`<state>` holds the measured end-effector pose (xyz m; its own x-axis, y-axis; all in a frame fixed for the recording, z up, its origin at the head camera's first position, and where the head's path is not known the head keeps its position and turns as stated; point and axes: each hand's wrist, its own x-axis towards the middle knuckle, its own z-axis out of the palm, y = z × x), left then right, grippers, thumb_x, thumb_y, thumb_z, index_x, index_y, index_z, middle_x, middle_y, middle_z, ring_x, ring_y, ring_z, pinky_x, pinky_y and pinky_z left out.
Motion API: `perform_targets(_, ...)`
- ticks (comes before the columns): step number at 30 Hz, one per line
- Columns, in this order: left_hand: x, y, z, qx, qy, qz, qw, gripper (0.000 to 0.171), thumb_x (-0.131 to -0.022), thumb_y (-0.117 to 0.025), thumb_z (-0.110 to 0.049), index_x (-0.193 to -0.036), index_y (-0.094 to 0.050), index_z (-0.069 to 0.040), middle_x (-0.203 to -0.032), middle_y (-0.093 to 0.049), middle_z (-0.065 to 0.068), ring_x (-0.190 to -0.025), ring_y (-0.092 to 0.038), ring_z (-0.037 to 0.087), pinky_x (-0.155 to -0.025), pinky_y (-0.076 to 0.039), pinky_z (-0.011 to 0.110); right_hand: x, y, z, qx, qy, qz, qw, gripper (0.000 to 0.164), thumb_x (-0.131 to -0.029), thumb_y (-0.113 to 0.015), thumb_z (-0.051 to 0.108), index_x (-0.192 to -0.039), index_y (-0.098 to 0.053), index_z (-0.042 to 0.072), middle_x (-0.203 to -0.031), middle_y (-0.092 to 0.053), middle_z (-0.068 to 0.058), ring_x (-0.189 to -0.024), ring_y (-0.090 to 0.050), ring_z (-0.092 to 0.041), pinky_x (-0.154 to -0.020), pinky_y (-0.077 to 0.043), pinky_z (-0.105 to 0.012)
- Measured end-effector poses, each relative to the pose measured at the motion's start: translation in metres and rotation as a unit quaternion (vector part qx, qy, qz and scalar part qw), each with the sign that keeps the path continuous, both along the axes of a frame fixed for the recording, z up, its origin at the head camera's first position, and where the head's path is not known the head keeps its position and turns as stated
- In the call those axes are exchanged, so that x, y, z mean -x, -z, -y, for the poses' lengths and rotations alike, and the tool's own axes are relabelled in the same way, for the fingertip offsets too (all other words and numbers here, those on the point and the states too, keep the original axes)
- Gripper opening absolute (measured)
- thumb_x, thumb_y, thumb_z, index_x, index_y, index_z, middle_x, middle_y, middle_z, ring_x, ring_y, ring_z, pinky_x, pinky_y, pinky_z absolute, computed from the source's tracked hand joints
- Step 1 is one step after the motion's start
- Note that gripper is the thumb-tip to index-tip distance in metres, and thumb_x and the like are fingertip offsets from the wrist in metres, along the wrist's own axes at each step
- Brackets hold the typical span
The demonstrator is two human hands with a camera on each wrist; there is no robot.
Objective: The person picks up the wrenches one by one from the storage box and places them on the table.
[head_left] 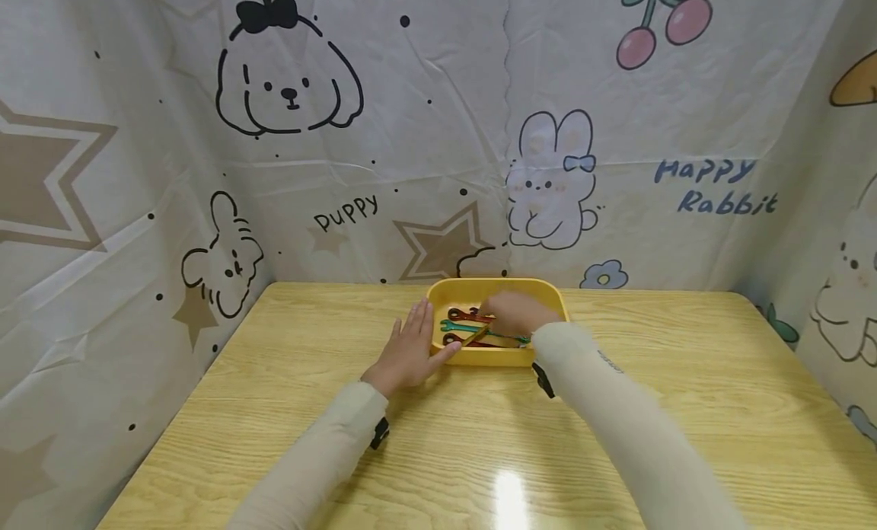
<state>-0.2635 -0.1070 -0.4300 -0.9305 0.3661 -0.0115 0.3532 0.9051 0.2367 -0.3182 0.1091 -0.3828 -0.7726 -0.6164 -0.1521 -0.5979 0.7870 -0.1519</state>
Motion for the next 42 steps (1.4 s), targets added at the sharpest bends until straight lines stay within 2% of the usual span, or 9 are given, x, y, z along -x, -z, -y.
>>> perform_targets(5, 0.0, 0.0, 0.0, -0.004, 0.002, 0.002, 1.0, 0.095, -0.093, -0.022, -0.071, -0.152, 0.001, 0.001, -0.16, 0.003, 0.017, -0.147, 0.002, 0.029, -0.117, -0.009, 0.051, 0.0, 0.015, 0.002, 0.017, 0.001, 0.003, 1.0, 0.018, -0.088, -0.066, 0.003, -0.104, -0.073, 0.009, -0.102, -0.07, -0.005, -0.094, -0.064, -0.021, -0.088, -0.051, -0.04)
perform_targets(12, -0.002, 0.0, -0.002, -0.02, 0.005, 0.003, 0.9998, 0.095, -0.094, -0.026, -0.069, -0.152, -0.001, 0.002, -0.16, 0.004, 0.016, -0.147, 0.002, 0.029, -0.117, -0.009, 0.05, 0.0, 0.03, 0.003, 0.038, 0.01, -0.019, 0.999, 0.021, -0.086, -0.067, 0.001, -0.104, -0.073, 0.008, -0.102, -0.07, -0.007, -0.098, -0.064, -0.026, -0.089, -0.051, -0.041)
perform_targets(21, -0.003, -0.001, -0.002, -0.024, 0.003, 0.003, 0.9997, 0.096, -0.093, -0.025, -0.07, -0.152, 0.0, 0.001, -0.16, 0.004, 0.015, -0.147, 0.002, 0.028, -0.117, -0.009, 0.05, -0.002, 0.033, 0.004, 0.034, 0.02, -0.039, 0.998, 0.009, -0.087, -0.067, 0.001, -0.089, -0.068, 0.009, -0.089, -0.066, -0.005, -0.08, -0.061, -0.018, -0.076, -0.052, -0.036)
perform_targets(32, 0.0, 0.001, -0.001, -0.029, 0.006, 0.003, 0.9996, 0.096, -0.093, -0.025, -0.07, -0.152, 0.001, 0.001, -0.16, 0.004, 0.016, -0.148, 0.0, 0.029, -0.117, -0.01, 0.05, 0.003, 0.041, 0.002, 0.016, -0.009, -0.096, 0.995, 0.015, -0.085, -0.068, -0.001, -0.078, -0.062, 0.012, -0.075, -0.055, 0.001, -0.067, -0.05, -0.015, -0.064, -0.046, -0.033)
perform_targets(42, 0.0, 0.004, 0.002, -0.023, -0.004, 0.006, 0.9997, 0.096, -0.093, -0.024, -0.071, -0.152, 0.002, 0.001, -0.16, 0.004, 0.015, -0.148, 0.0, 0.029, -0.117, -0.01, 0.05, 0.006, 0.042, 0.004, 0.011, -0.028, -0.087, 0.996, 0.011, -0.087, -0.069, 0.006, -0.079, -0.063, 0.01, -0.074, -0.056, 0.001, -0.067, -0.052, -0.015, -0.064, -0.047, -0.033)
